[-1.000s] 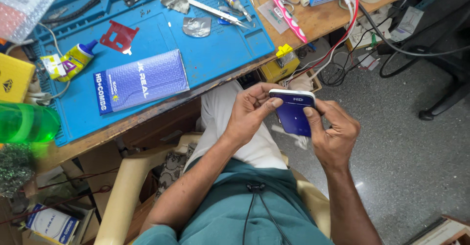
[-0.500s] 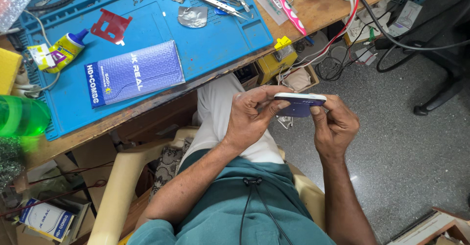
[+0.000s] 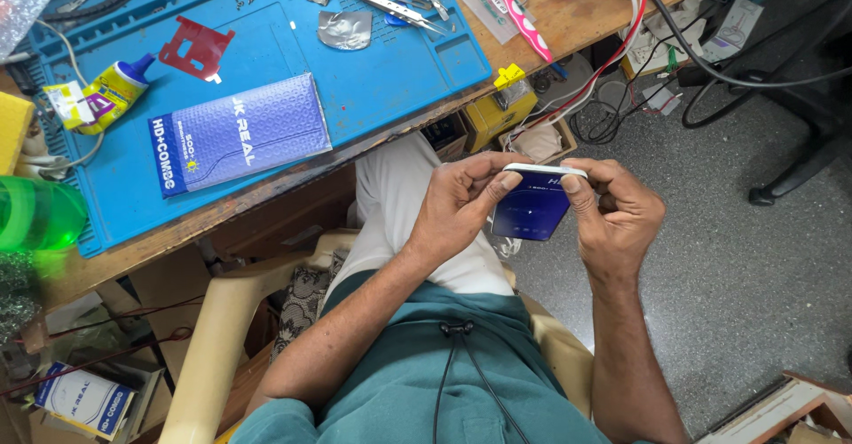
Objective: The person holds a smartphone connected to a power source and navigates the screen. They then place the phone on a workbench and use a screwdriver to unscrew components from the back of the device, removing a small black part.
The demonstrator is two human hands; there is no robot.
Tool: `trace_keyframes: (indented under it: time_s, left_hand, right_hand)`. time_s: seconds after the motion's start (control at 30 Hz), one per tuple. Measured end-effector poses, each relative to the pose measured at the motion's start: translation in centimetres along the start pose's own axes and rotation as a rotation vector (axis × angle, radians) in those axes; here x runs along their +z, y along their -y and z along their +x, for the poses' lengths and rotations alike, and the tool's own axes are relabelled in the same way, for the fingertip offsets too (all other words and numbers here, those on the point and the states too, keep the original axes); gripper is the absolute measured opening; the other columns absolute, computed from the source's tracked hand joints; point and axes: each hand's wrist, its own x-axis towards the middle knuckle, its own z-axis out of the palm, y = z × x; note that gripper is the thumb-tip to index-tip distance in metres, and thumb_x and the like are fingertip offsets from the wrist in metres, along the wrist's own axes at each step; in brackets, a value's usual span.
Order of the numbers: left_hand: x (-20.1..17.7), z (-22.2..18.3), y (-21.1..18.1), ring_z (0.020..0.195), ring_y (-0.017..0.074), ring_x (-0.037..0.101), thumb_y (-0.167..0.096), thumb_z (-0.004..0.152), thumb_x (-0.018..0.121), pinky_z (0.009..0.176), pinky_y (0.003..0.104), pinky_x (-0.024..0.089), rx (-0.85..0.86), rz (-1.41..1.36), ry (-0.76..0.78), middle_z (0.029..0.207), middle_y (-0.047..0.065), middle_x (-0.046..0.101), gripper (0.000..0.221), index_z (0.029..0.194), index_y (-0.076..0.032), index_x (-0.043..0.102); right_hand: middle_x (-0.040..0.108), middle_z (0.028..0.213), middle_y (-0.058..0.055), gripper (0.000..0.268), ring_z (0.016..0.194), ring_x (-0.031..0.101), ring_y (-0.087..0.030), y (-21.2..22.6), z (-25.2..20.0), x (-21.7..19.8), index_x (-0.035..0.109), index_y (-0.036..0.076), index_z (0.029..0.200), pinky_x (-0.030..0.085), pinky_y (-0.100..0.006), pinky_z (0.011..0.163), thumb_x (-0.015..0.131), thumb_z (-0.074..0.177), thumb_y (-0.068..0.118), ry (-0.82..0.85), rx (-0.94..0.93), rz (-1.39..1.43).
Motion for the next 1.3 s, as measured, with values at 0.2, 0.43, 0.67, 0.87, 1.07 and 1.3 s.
trace_keyframes:
  time_s: [0.2, 0.43, 0.67, 0.87, 1.07, 1.3]
  left_hand:
    - [0.2, 0.1, -0.3, 0.099, 0.0070, 0.068, -0.013, 0.105, 0.065, 0.090, 0.023, 0.057, 0.011, 0.086, -0.042, 0.108, 0.005, 0.077, 0.024, 0.123, 0.003, 0.072]
    - [0.0, 0.1, 0.0, 0.103, 0.0088, 0.070, -0.010, 0.105, 0.066, 0.094, 0.024, 0.058, 0.013, 0.055, -0.024, 0.113, 0.008, 0.077, 0.026, 0.126, 0.003, 0.071]
    - [0.7, 0.0, -0.1, 0.111, 0.0066, 0.066, -0.001, 0.103, 0.064, 0.100, 0.025, 0.056, -0.070, -0.098, 0.121, 0.122, 0.005, 0.072, 0.038, 0.140, 0.003, 0.061]
    - [1.6, 0.0, -0.6, 0.105, 0.0057, 0.067, 0.003, 0.101, 0.065, 0.095, 0.024, 0.058, -0.064, -0.024, 0.038, 0.116, 0.005, 0.074, 0.036, 0.137, 0.004, 0.064]
    - [1.2, 0.2, -0.5, 0.098, 0.0046, 0.066, -0.004, 0.103, 0.063, 0.088, 0.022, 0.057, -0.073, -0.059, 0.035, 0.110, 0.003, 0.074, 0.031, 0.133, 0.003, 0.065]
    - [0.6, 0.5, -0.2, 0.093, 0.0044, 0.067, -0.015, 0.106, 0.062, 0.083, 0.022, 0.057, 0.010, 0.056, -0.061, 0.105, 0.004, 0.078, 0.026, 0.124, 0.002, 0.072]
  right_hand:
    - [0.072, 0.094, -0.003, 0.016, 0.075, 0.061, -0.005, -0.2, -0.1, 0.0, 0.075, 0.002, 0.110, 0.046, -0.017, 0.061, 0.077, 0.102, 0.015, 0.010, 0.026, 0.041]
    - [0.071, 0.087, -0.005, 0.015, 0.070, 0.060, -0.005, -1.1, -0.3, -0.3, 0.076, 0.000, 0.113, 0.045, -0.017, 0.062, 0.078, 0.103, 0.011, -0.001, 0.083, 0.079]
    - [0.075, 0.100, -0.012, 0.018, 0.090, 0.071, -0.014, -3.2, 1.7, -1.2, 0.073, -0.005, 0.111, 0.059, -0.025, 0.087, 0.078, 0.099, 0.007, 0.045, 0.156, 0.495]
    - [0.075, 0.101, -0.014, 0.017, 0.091, 0.071, -0.016, -4.0, 2.6, -1.6, 0.073, -0.007, 0.111, 0.059, -0.026, 0.089, 0.077, 0.098, 0.004, 0.101, 0.286, 0.654]
    - [0.075, 0.101, -0.013, 0.018, 0.090, 0.071, -0.015, -3.9, 2.6, -1.4, 0.073, -0.007, 0.112, 0.058, -0.025, 0.089, 0.078, 0.097, 0.003, 0.097, 0.229, 0.577]
    - [0.075, 0.095, -0.008, 0.019, 0.081, 0.066, -0.009, -1.9, 2.0, -1.0, 0.075, -0.004, 0.111, 0.053, -0.019, 0.077, 0.081, 0.096, 0.006, 0.074, 0.154, 0.308]
